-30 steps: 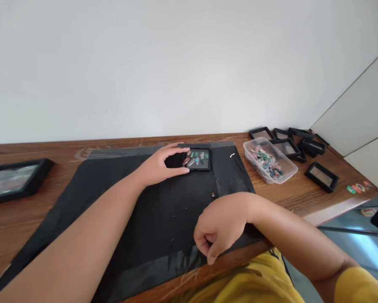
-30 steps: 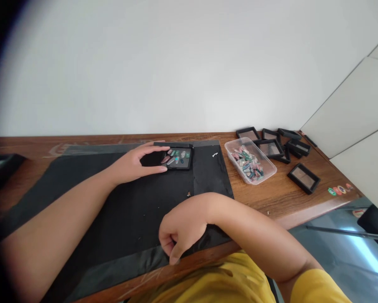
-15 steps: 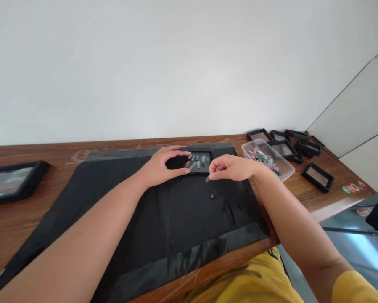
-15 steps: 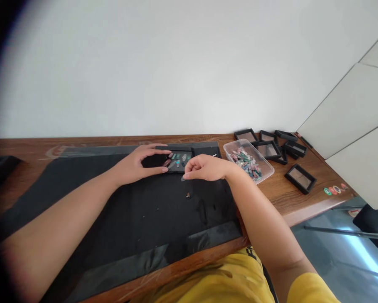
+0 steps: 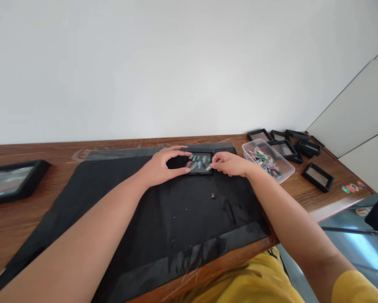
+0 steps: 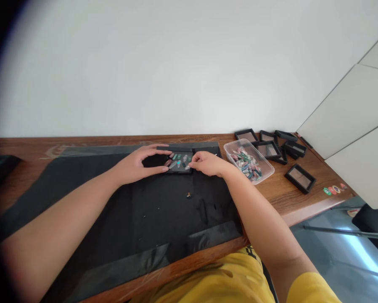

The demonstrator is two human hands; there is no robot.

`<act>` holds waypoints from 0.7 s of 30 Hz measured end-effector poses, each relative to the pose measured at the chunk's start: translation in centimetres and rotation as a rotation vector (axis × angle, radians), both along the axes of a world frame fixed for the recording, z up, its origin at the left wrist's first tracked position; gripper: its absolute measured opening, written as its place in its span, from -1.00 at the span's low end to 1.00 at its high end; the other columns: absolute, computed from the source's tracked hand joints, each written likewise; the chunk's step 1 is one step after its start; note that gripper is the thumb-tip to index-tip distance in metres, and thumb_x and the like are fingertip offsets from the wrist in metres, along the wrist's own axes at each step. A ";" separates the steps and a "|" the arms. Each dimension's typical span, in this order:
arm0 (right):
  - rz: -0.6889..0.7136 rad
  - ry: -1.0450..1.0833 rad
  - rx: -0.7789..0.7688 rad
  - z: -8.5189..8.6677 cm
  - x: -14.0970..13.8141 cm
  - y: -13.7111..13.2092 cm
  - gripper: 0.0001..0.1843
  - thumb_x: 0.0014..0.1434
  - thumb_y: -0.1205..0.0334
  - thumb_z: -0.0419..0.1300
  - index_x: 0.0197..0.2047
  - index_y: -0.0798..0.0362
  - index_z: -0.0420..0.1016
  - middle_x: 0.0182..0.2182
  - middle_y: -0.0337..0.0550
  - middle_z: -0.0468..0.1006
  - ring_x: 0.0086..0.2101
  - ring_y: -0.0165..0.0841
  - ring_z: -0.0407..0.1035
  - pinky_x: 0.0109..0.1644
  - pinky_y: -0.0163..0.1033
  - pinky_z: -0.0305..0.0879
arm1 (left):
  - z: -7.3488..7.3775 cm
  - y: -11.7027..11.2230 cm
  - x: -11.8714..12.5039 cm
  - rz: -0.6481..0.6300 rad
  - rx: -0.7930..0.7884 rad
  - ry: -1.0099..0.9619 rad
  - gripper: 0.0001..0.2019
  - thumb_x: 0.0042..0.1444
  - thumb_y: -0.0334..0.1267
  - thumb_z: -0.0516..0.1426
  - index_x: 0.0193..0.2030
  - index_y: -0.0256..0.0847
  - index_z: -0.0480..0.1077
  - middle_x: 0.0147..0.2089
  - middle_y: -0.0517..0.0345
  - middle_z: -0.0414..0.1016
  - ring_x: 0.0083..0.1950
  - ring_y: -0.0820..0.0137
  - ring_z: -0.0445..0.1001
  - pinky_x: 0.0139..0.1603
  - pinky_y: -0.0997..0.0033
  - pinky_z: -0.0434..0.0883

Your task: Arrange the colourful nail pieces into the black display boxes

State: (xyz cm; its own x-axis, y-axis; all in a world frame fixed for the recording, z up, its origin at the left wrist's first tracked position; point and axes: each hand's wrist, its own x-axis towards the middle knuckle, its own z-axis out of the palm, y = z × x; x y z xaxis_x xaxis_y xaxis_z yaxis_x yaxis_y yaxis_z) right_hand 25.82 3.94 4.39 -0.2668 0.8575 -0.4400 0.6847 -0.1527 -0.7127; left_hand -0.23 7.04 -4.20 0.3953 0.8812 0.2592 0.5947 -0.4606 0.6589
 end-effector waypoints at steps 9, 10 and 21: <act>-0.022 -0.049 0.155 -1.4 -0.2 0.5 -0.85 0.38 0.37 0.18 -0.28 0.06 0.38 -0.58 -0.45 0.27 -0.58 -0.54 0.10 -0.44 -0.38 0.04 | -0.4 0.0 0.2 0.002 0.006 -0.053 -0.33 -0.01 0.41 0.28 0.13 0.07 0.61 0.34 0.00 0.54 0.41 -0.05 0.41 0.50 -0.23 0.22; -0.021 -0.054 0.175 -1.5 -0.2 0.5 -0.86 0.37 0.38 0.19 -0.28 0.07 0.41 -0.57 -0.44 0.29 -0.56 -0.53 0.11 -0.41 -0.37 0.05 | -0.3 0.0 0.2 0.004 0.002 -0.054 -0.33 -0.01 0.40 0.28 0.13 0.06 0.61 0.33 -0.01 0.54 0.41 -0.05 0.41 0.50 -0.24 0.23; 0.016 -0.238 0.373 -1.6 -0.7 -1.1 -0.76 0.15 0.15 0.45 -0.20 0.05 0.55 -0.45 -0.34 0.48 -0.43 -0.44 0.32 -0.30 -0.31 0.13 | 0.0 0.0 0.2 0.008 -0.026 -0.025 -0.32 -0.03 0.39 0.30 0.14 0.06 0.60 0.41 0.00 0.47 0.46 -0.08 0.35 0.52 -0.24 0.20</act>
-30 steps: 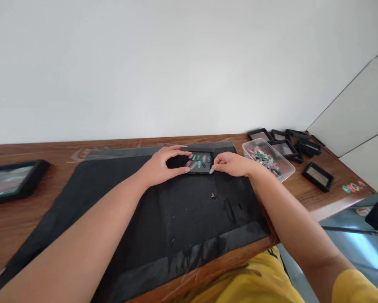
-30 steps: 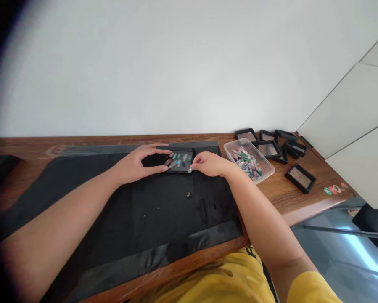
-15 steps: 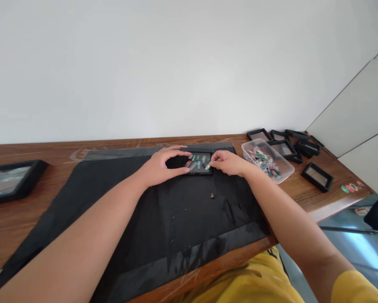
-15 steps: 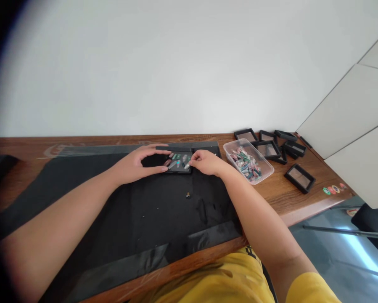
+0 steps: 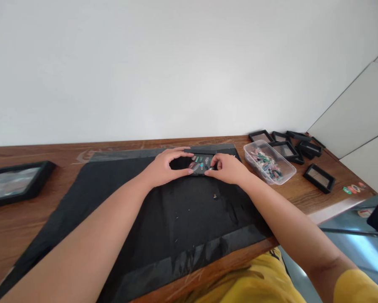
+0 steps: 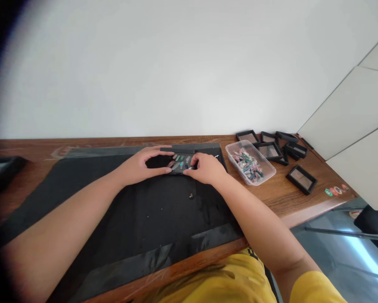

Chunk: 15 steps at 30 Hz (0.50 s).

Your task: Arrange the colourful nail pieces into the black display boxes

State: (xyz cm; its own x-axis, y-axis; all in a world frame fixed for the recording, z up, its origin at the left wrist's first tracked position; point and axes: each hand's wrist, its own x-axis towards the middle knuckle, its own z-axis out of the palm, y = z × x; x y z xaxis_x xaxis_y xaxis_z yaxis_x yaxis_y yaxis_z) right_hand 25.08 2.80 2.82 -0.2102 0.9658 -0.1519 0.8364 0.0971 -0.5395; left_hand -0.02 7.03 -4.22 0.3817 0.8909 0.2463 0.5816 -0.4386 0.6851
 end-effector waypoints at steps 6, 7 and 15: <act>-0.046 -0.070 0.053 0.1 -0.5 -0.7 -0.78 0.19 0.11 0.41 -0.15 0.02 0.60 -0.39 -0.27 0.55 -0.39 -0.39 0.36 -0.30 -0.28 0.12 | 0.1 0.0 -0.1 0.004 -0.008 0.024 -0.32 -0.03 0.38 0.30 0.16 0.07 0.59 0.41 0.01 0.46 0.47 -0.09 0.34 0.52 -0.24 0.20; -0.041 -0.079 0.058 0.2 -0.5 -0.8 -0.80 0.20 0.11 0.41 -0.15 0.01 0.61 -0.38 -0.26 0.56 -0.39 -0.38 0.37 -0.30 -0.28 0.13 | 0.1 0.0 -0.1 0.006 -0.008 0.030 -0.32 -0.03 0.38 0.30 0.16 0.08 0.59 0.41 0.01 0.46 0.47 -0.09 0.33 0.52 -0.24 0.19; -0.037 -0.111 0.084 0.7 -0.3 -0.9 -0.87 0.23 0.18 0.37 -0.15 -0.04 0.68 -0.35 -0.24 0.63 -0.33 -0.34 0.45 -0.23 -0.26 0.25 | 0.2 0.0 -0.1 0.002 -0.018 0.052 -0.30 -0.01 0.40 0.27 0.18 0.08 0.57 0.43 0.01 0.44 0.48 -0.09 0.32 0.52 -0.23 0.21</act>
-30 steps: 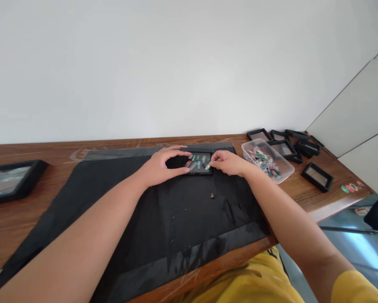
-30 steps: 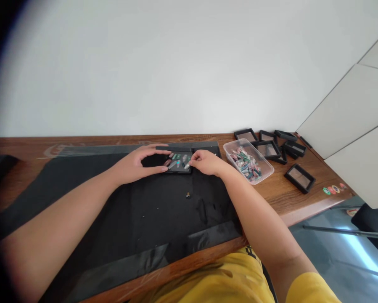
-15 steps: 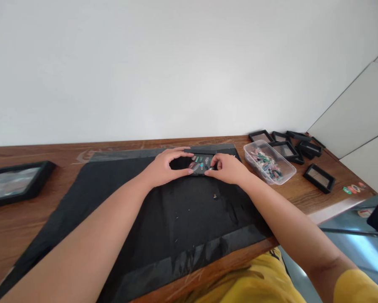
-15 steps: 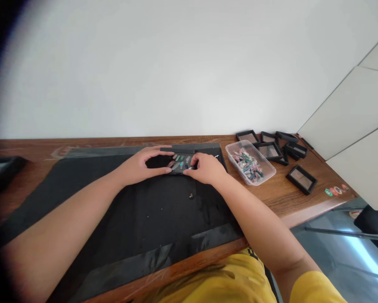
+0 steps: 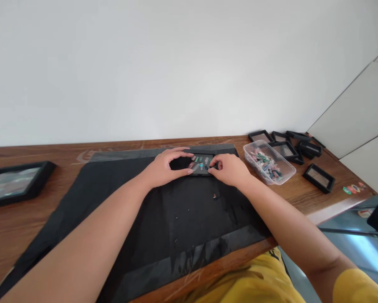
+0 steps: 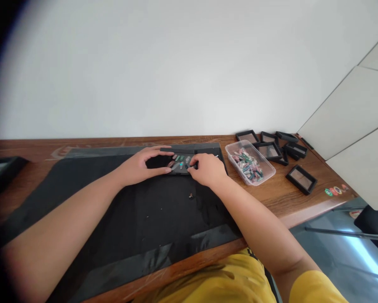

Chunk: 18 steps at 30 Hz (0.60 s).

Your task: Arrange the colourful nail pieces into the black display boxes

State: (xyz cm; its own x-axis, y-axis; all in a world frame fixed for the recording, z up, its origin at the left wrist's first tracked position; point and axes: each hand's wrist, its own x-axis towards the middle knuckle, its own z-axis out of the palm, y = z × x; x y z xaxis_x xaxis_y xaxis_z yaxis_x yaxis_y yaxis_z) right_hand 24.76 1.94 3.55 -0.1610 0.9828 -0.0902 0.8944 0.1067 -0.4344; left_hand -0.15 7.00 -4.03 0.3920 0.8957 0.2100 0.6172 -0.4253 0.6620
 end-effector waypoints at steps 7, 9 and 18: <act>-0.008 0.018 0.050 0.0 0.1 0.0 -0.82 0.16 0.24 0.41 -0.13 -0.02 0.66 -0.14 -0.15 0.72 -0.09 -0.20 0.57 -0.03 -0.17 0.40 | -0.1 -0.1 0.1 0.011 0.008 -0.039 -0.32 -0.01 0.39 0.29 0.16 0.09 0.58 0.41 0.00 0.46 0.47 -0.09 0.33 0.51 -0.27 0.20; 0.004 0.000 0.059 0.0 0.0 -0.1 -0.85 0.19 0.26 0.39 -0.13 -0.04 0.68 -0.11 -0.14 0.74 -0.03 -0.17 0.58 0.05 -0.13 0.42 | -0.1 -0.1 0.1 0.002 0.008 -0.039 -0.33 -0.01 0.39 0.29 0.16 0.08 0.58 0.42 0.01 0.46 0.47 -0.09 0.33 0.51 -0.26 0.21; 0.040 -0.045 0.082 -0.2 0.1 -0.1 -0.77 0.29 0.34 0.28 -0.05 -0.07 0.72 0.07 -0.13 0.71 0.14 -0.12 0.53 0.27 -0.01 0.40 | 0.1 0.0 0.2 -0.009 0.015 -0.020 -0.28 -0.01 0.43 0.27 0.17 0.03 0.58 0.41 -0.02 0.47 0.47 -0.07 0.34 0.52 -0.23 0.20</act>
State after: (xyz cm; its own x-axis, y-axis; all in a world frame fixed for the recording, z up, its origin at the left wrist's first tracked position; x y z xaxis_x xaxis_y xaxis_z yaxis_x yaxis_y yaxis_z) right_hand 24.88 1.87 3.34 -0.1975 0.9801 -0.0178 0.9073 0.1759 -0.3820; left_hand 0.01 6.96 -3.95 0.3953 0.8889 0.2313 0.5999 -0.4406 0.6678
